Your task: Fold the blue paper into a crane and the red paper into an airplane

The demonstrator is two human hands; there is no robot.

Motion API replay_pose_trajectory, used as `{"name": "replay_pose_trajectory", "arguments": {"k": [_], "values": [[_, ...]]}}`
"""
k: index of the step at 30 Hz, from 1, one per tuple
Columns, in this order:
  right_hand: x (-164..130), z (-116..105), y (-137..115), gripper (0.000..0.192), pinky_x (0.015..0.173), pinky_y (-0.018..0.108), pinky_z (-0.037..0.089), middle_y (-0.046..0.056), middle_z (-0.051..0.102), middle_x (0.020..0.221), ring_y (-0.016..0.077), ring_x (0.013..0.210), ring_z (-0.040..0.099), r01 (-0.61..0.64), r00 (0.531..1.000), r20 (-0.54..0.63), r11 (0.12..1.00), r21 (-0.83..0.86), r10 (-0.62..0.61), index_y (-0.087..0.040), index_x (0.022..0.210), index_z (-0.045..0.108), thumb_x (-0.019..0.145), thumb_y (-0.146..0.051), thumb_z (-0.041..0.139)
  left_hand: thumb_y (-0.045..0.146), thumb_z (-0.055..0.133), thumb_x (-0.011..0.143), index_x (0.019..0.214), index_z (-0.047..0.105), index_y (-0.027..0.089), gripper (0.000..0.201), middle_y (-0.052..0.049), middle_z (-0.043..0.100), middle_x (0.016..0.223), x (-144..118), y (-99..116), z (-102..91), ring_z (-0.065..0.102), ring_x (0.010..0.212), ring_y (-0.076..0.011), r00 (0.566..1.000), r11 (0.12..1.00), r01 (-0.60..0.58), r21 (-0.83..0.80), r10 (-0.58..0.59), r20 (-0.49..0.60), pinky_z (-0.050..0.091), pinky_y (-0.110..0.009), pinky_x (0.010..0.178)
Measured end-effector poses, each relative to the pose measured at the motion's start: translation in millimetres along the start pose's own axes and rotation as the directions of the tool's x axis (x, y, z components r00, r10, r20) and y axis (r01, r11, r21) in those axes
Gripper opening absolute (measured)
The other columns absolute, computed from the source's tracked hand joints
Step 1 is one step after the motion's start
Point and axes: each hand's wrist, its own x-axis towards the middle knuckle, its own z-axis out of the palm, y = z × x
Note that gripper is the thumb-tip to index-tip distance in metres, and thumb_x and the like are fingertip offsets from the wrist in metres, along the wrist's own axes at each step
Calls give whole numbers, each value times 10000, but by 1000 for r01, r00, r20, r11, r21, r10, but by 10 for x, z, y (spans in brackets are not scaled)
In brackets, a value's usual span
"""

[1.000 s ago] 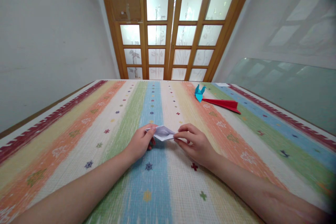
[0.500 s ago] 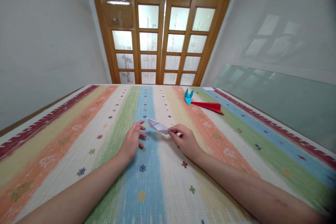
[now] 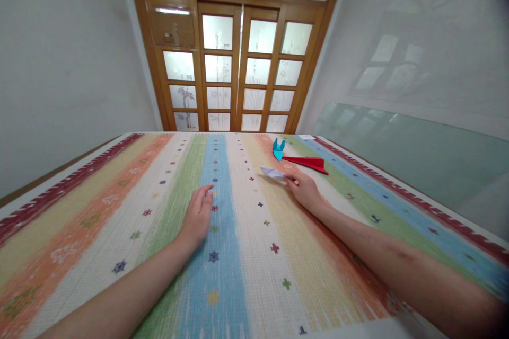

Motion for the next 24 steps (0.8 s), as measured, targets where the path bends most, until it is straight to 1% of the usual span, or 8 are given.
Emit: {"name": "replay_pose_trajectory", "arguments": {"k": [2,4,6,9,12,15,19,24], "values": [[132,-109,310,250,861,385,462,108,726,1040,264,954,638,-57,996,-68,995,-84,51,-183,987,740,869,-295,550,414,355,981,1188,586,217,367,-88,561,1271,11,-24,2,498,1235,-216,998,998,-47,30,48,-33,348,-404,1106],[234,-187,569,289,868,395,454,139,722,1067,283,966,641,-120,986,-130,981,-154,101,-154,1026,734,876,-289,527,416,348,983,1186,582,224,365,-81,558,1272,16,-44,4,496,1238,-207,997,998,-58,39,59,-41,325,-397,1124],[314,-220,766,316,841,387,458,154,721,1075,294,966,646,-179,974,-173,962,-207,144,-138,1054,726,891,-288,500,421,344,983,1188,580,230,366,-79,555,1278,18,-53,6,493,1244,-206,998,998,-51,44,52,-36,327,-398,1125],[416,-194,961,313,802,356,463,135,728,1073,279,943,659,-220,968,-181,940,-262,177,-159,1079,717,902,-281,490,423,339,984,1187,580,231,369,-80,554,1281,21,-52,8,493,1246,-209,999,998,-40,48,42,-26,331,-408,1123],[500,-128,1071,290,784,328,465,108,736,1058,262,946,664,-224,971,-155,926,-302,184,-191,1078,716,903,-273,501,422,343,983,1189,580,222,372,-84,554,1282,23,-49,9,492,1244,-212,999,998,-34,46,35,-12,337,-417,1119],[539,-79,1122,293,800,321,466,98,727,1087,254,975,657,-220,973,-136,916,-335,184,-202,1101,705,912,-268,490,427,347,979,1188,586,215,381,-89,561,1282,19,-43,11,499,1242,-221,1000,999,-17,40,17,1,382,-415,1086],[521,-49,1129,340,851,325,459,109,687,1174,251,1040,629,-218,974,-143,903,-370,176,-191,1201,651,925,-262,464,433,343,976,1185,593,213,393,-93,575,1274,11,-9,12,515,1233,-230,1000,999,4,40,-5,19,425,-413,1047],[484,-36,1082,428,878,360,453,151,629,1231,275,1076,592,-229,968,-186,885,-406,166,-174,1325,553,917,-267,464,427,338,973,1176,598,212,394,-100,581,1260,14,30,12,539,1205,-237,999,997,2,72,-4,36,466,-409,999]]}}
